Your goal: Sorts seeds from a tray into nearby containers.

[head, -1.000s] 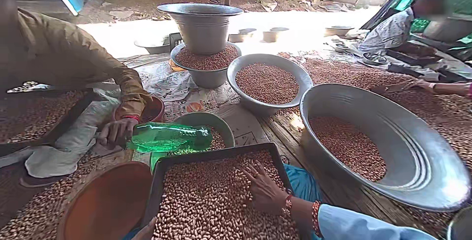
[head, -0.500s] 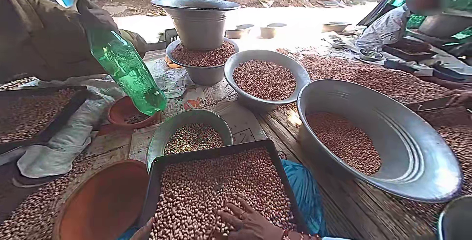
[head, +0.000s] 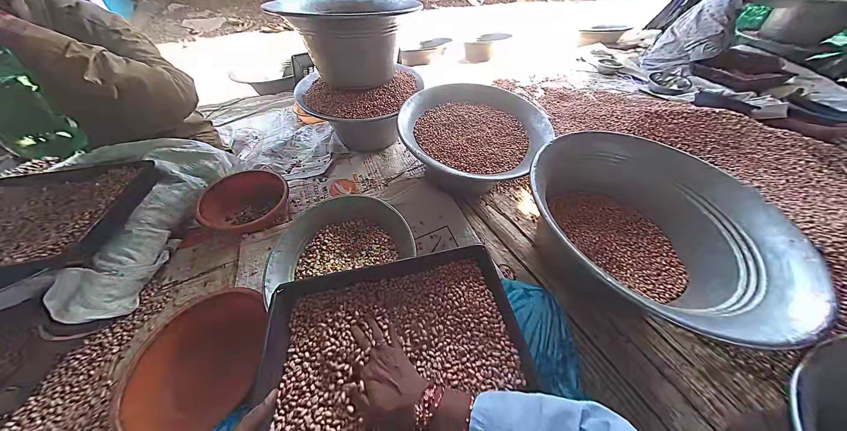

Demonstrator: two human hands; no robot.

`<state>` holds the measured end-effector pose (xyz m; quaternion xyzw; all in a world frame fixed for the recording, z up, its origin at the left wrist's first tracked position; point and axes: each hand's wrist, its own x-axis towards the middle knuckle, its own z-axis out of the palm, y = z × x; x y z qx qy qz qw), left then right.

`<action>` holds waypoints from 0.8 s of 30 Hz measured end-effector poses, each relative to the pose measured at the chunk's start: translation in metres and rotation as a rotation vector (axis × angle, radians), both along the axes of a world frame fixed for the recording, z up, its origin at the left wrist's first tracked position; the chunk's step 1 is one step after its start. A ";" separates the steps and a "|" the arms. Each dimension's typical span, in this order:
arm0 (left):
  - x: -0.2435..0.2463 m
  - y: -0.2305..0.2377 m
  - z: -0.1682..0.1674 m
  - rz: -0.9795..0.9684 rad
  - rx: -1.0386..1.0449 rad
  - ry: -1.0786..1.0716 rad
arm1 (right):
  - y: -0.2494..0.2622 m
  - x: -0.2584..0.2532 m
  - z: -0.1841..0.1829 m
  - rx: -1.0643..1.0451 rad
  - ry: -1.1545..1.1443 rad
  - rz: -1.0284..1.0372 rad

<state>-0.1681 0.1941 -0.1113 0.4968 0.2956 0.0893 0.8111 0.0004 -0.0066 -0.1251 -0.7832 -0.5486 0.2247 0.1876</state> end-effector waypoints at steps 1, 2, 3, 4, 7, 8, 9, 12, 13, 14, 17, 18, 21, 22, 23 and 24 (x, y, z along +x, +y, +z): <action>0.000 0.001 -0.002 0.002 -0.003 -0.005 | -0.009 -0.011 -0.007 0.043 0.037 0.079; -0.002 0.005 -0.008 0.005 0.004 -0.008 | -0.023 -0.016 -0.009 0.043 0.049 0.171; -0.006 0.012 -0.021 -0.005 0.018 -0.022 | -0.042 -0.016 -0.010 0.032 0.033 0.237; -0.014 0.027 -0.044 -0.039 0.022 -0.064 | -0.065 -0.012 -0.007 0.000 0.012 0.266; -0.019 0.042 -0.066 -0.029 0.064 -0.007 | -0.133 0.016 0.008 -0.086 -0.063 0.116; -0.016 0.037 -0.059 -0.004 0.088 0.030 | -0.147 0.029 0.016 -0.159 -0.110 0.034; -0.013 0.031 -0.050 0.014 0.118 0.053 | -0.154 0.044 0.023 -0.247 -0.153 -0.036; -0.005 0.014 -0.025 0.051 0.167 0.104 | -0.136 0.080 0.022 -0.327 -0.260 -0.164; -0.003 0.011 -0.019 0.059 0.171 0.113 | -0.117 0.086 0.020 -0.348 -0.256 -0.196; -0.004 0.011 -0.019 0.055 0.158 0.103 | -0.096 0.087 0.016 -0.337 -0.247 -0.238; -0.007 0.016 -0.025 0.027 0.133 0.061 | -0.038 0.062 0.013 -0.182 -0.170 -0.343; -0.007 0.013 -0.019 0.025 0.138 0.059 | -0.025 0.046 0.030 -0.200 -0.110 -0.323; -0.002 0.003 -0.007 -0.003 0.067 0.001 | -0.015 0.003 0.036 -0.123 0.032 -0.088; 0.000 0.001 -0.003 -0.007 0.049 -0.007 | -0.018 -0.007 0.008 0.014 0.035 0.010; 0.000 0.000 -0.001 -0.007 0.033 -0.008 | -0.026 -0.014 -0.008 0.079 0.028 0.109; 0.000 0.000 -0.002 -0.004 0.017 -0.006 | -0.041 -0.017 -0.013 0.082 0.028 0.189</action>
